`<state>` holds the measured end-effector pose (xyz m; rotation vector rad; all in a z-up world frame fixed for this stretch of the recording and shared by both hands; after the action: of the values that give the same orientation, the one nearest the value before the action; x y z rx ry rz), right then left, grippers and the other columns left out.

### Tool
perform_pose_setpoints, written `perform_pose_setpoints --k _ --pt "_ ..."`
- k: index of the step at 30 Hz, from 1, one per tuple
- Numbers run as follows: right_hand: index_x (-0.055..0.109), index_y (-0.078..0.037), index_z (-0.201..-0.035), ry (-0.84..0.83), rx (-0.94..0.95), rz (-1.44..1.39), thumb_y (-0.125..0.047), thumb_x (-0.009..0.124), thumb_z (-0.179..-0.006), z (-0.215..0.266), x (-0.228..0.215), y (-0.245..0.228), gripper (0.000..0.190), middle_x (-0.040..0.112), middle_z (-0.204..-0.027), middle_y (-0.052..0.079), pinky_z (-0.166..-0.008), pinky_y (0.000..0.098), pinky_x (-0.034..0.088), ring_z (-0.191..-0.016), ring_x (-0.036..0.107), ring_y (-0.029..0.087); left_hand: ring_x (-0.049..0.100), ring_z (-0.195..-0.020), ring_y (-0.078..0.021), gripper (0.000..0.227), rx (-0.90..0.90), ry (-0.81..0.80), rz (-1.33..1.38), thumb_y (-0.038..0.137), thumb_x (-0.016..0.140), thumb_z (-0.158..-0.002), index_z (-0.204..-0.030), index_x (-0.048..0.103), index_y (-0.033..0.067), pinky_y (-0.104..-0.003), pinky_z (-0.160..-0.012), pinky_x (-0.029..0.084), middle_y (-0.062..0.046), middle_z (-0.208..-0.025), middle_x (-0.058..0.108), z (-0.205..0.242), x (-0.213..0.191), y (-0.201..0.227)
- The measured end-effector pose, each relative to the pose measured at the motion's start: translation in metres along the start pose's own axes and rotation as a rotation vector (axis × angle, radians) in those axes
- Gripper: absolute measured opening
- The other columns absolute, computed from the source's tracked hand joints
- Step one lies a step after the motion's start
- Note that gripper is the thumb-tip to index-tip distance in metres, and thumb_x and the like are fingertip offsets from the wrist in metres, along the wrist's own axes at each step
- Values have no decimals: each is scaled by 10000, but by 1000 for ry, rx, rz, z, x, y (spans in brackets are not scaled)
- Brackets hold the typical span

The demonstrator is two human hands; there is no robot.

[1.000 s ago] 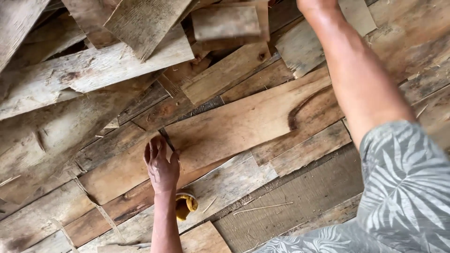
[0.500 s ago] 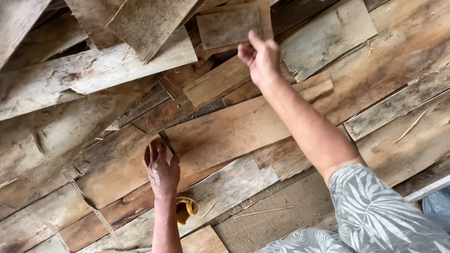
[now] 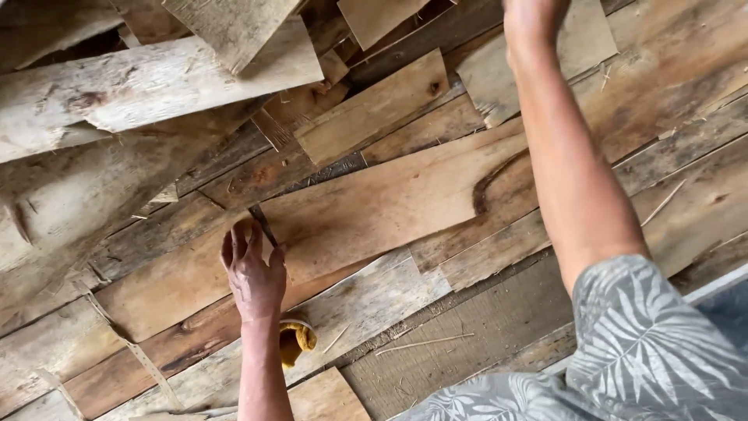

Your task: Trimming and fitting thin wood panels onto a surface using a utility knife in a workshop.

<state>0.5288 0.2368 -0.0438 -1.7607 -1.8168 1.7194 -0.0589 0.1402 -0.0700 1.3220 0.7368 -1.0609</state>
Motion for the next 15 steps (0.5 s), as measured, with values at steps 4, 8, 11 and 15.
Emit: perform_pose_setpoints --k 4,8,11,15 --pt "505 -97 -1356 -12 51 334 -251 946 -814 37 -43 42 716 452 -1342 260 -1005 523 432 -1237 488 423 475 -1264 -395 585 169 38 92 28 706 -836 -1407 600 -35 -592 -1055 454 -182 -1337 581 -7 -15 16" --pt "110 -199 -1653 -243 542 502 -481 919 -1047 48 -78 60 1050 70 -1688 276 -1272 570 124 -1574 63 415 694 -1214 -409 398 179 194 -66 207 471 -1137 -1359 635 -81 -512 -1067 514 -272 -1308 712 -15 -23 59" --pt "28 -253 -1650 -312 610 482 -608 945 -978 24 -80 96 1192 49 -1678 338 -1272 528 95 -1579 13 418 439 -1440 -344 602 -27 -114 265 270 573 -1050 -1543 389 -23 -490 -1189 367 -193 -1587 456 -39 -11 114" --pt "65 -244 -1653 -407 674 541 -557 911 -910 18 -86 54 1169 50 -1714 232 -1258 549 8 -1562 -34 407 728 -1013 -319 804 -214 -110 562 532 517 -944 -1572 352 58 -501 -790 647 -233 -1364 631 -77 33 137"
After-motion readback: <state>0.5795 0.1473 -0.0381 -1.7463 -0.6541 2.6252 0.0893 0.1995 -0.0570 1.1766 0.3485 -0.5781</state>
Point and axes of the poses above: each hand's wrist, its own z-axis away from the middle knuckle, its own x-axis out of the palm, y = z × x, the point moved 5 cm from there along -z, towards the middle knuckle
